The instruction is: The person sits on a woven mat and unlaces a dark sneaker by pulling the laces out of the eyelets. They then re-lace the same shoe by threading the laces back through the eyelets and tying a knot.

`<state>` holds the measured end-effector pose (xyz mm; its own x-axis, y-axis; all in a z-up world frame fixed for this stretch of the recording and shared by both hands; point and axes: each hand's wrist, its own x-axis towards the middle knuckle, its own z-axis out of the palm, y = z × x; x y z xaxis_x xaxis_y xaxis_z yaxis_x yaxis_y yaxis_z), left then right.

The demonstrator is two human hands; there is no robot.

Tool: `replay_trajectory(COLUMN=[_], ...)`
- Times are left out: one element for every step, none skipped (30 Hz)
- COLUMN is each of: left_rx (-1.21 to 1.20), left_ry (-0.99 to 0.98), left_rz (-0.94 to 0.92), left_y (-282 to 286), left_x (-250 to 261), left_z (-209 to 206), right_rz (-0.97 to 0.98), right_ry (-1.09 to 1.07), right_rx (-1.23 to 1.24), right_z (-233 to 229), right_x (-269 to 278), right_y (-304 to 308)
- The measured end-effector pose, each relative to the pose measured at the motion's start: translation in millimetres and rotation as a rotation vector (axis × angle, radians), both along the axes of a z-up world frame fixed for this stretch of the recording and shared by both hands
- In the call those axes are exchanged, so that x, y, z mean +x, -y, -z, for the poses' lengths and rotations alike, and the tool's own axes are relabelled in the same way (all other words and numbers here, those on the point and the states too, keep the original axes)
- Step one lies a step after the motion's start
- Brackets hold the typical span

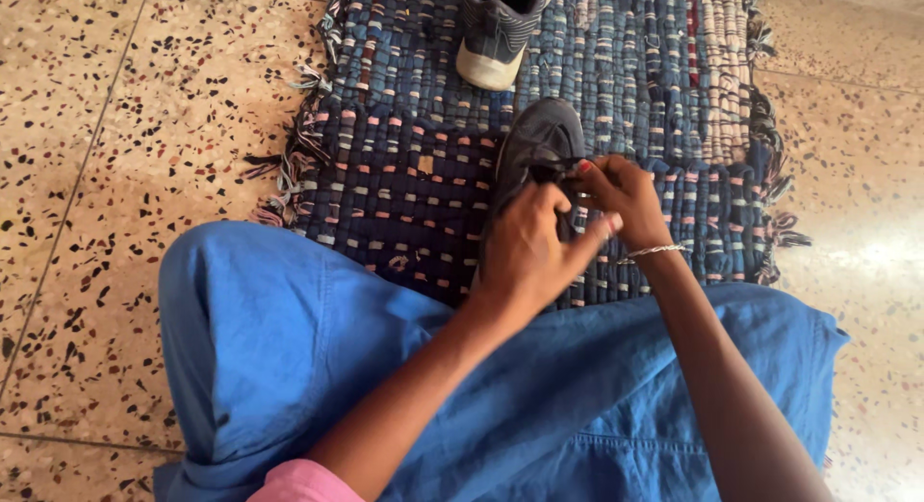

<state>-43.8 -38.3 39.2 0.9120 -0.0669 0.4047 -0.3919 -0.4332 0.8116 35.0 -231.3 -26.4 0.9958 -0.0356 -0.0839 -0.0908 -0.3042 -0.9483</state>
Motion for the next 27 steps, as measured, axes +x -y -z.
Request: replay_trajectory(left_rx=[-0.027, -0.055, -0.070, -0.085, -0.102, -0.106, -0.110, -0.114, -0.113, -0.113, -0.110, -0.125, -0.141, -0.156, -0.153, -0.151, -0.148, -0.150, -0.153, -0.156, -0.160, -0.164, -0.170, -0.167, -0.167, -0.168, -0.157], left_ry=[-0.005, -0.011, -0.015, -0.018, -0.023, -0.105, -0.184, -0.263, -0.236, -0.209, -0.182, -0.178, -0.174, -0.169, -0.159, -0.148, -0.138, -0.157, -0.175, -0.193, -0.197, -0.200, -0.203, -0.195, -0.191, -0.188, -0.189], left_rz=[0.015, 0.031, -0.004, -0.039, -0.076, -0.054, -0.031, -0.007, -0.003, 0.002, 0.007, 0.012, 0.018, 0.025, 0.018, 0.012, 0.008, 0.012, 0.016, 0.020, 0.020, 0.021, 0.020, 0.023, 0.025, 0.027, 0.027], left_y=[5, 7, 6, 3, 0, -3, -6, -9, -9, -10, -11, -11, -11, -11, -11, -10, -10, -10, -11, -12, -12, -11, -11, -13, -13, -13, -12], left_x=[-7, -10, -8, -4, -2, -1, 1, 3, 3, 3, 3, 3, 4, 5, 6, 7, 8, 10, 12, 14, 14, 15, 16, 16, 15, 13, 14], left_z=[2, 5, 8, 12, 15, 19, 22, 24, 27, 29, 32, 34, 36, 37, 40, 42, 44, 45, 47, 48, 49, 49, 49, 48, 48, 48, 46], right_rz=[-0.001, -0.049, -0.096, -0.143, -0.157, -0.171, -0.184, -0.163, -0.144, -0.126, -0.101, -0.075, -0.049, -0.043, -0.035, -0.027, -0.011, 0.005, 0.020, 0.048, 0.075, 0.101, 0.126, 0.151, 0.173, 0.216, 0.262], right_ry=[-0.034, 0.004, 0.043, 0.081, 0.090, 0.100, 0.112, 0.135, 0.153, 0.170, 0.194, 0.219, 0.243, 0.306, 0.367, 0.427, 0.477, 0.526, 0.577, 0.580, 0.580, 0.581, 0.569, 0.557, 0.541, 0.481, 0.425], right_rx=[0.113, 0.146, 0.178, 0.210, 0.123, 0.036, -0.053, -0.070, -0.086, -0.102, -0.143, -0.185, -0.226, -0.354, -0.484, -0.613, -0.614, -0.615, -0.617, -0.629, -0.641, -0.652, -0.644, -0.635, -0.629, -0.564, -0.499], right_z=[1, 0, -1, -3, -5, -8, -11, -15, -17, -19, -20, -22, -24, -26, -29, -30, -32, -33, -33, -33, -31, -29, -25, -21, -16, -9, -3], right_x=[0, -1, -3, -5, -8, -11, -12, -11, -12, -12, -12, -10, -8, -4, -2, 1, 4, 6, 10, 13, 16, 18, 19, 20, 18, 13, 9], right_y=[-1, -2, -2, -2, -1, -1, -1, -3, -4, -6, -9, -11, -13, -15, -16, -16, -17, -17, -17, -17, -18, -19, -20, -21, -21, -21, -20])
